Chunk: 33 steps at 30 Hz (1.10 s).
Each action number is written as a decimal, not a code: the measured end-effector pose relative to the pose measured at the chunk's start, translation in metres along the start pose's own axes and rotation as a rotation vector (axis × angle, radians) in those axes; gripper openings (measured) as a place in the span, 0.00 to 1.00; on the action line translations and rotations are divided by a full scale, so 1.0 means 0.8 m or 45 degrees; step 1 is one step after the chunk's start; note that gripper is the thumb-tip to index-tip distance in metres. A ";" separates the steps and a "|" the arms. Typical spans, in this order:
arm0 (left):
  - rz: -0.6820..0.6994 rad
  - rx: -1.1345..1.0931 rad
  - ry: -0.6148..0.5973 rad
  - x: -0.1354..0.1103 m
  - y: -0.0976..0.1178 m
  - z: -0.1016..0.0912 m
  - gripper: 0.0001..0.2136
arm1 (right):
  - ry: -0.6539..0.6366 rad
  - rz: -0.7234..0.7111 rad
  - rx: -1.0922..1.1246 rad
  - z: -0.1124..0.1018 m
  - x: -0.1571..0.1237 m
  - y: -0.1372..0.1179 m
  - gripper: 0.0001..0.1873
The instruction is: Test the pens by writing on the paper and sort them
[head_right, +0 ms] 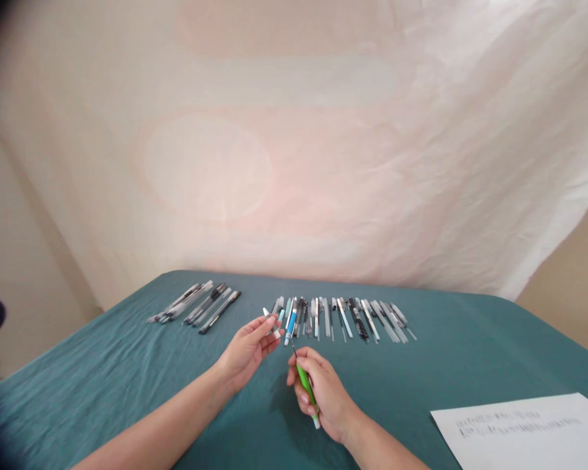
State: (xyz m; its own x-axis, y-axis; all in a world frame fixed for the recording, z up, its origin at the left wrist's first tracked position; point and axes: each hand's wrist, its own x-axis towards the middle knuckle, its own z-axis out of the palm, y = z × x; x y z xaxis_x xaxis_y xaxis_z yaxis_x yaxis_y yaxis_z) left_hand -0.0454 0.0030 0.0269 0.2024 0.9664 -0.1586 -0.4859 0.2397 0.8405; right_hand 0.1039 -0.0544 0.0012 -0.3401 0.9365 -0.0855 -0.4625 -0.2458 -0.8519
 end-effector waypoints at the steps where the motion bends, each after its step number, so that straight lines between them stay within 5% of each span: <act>1: -0.059 0.029 -0.023 -0.003 -0.001 0.001 0.11 | 0.009 -0.012 0.014 0.000 0.000 0.000 0.06; 6: -0.256 0.052 -0.132 -0.017 -0.012 0.007 0.10 | 0.048 -0.035 0.026 0.002 0.000 -0.001 0.08; 12: -0.200 0.132 -0.254 -0.021 -0.018 0.014 0.10 | 0.026 -0.051 0.000 0.001 0.000 0.000 0.09; 20: 0.189 1.352 -0.268 -0.019 0.021 -0.010 0.16 | 0.049 -0.041 -0.003 0.003 0.000 -0.001 0.10; 24: 0.219 1.876 -0.177 -0.018 0.039 -0.029 0.16 | 0.054 -0.031 -0.011 0.002 -0.001 -0.002 0.10; 33: 0.256 2.015 -0.110 -0.005 0.037 -0.044 0.13 | 0.066 -0.019 -0.009 0.003 0.000 -0.002 0.11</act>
State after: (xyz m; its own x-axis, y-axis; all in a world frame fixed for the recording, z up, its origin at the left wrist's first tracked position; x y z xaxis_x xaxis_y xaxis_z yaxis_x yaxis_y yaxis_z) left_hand -0.0907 0.0097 0.0343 0.3190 0.9477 -0.0020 0.8110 -0.2719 0.5180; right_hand 0.1029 -0.0548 0.0036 -0.2902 0.9518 -0.0989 -0.4614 -0.2297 -0.8569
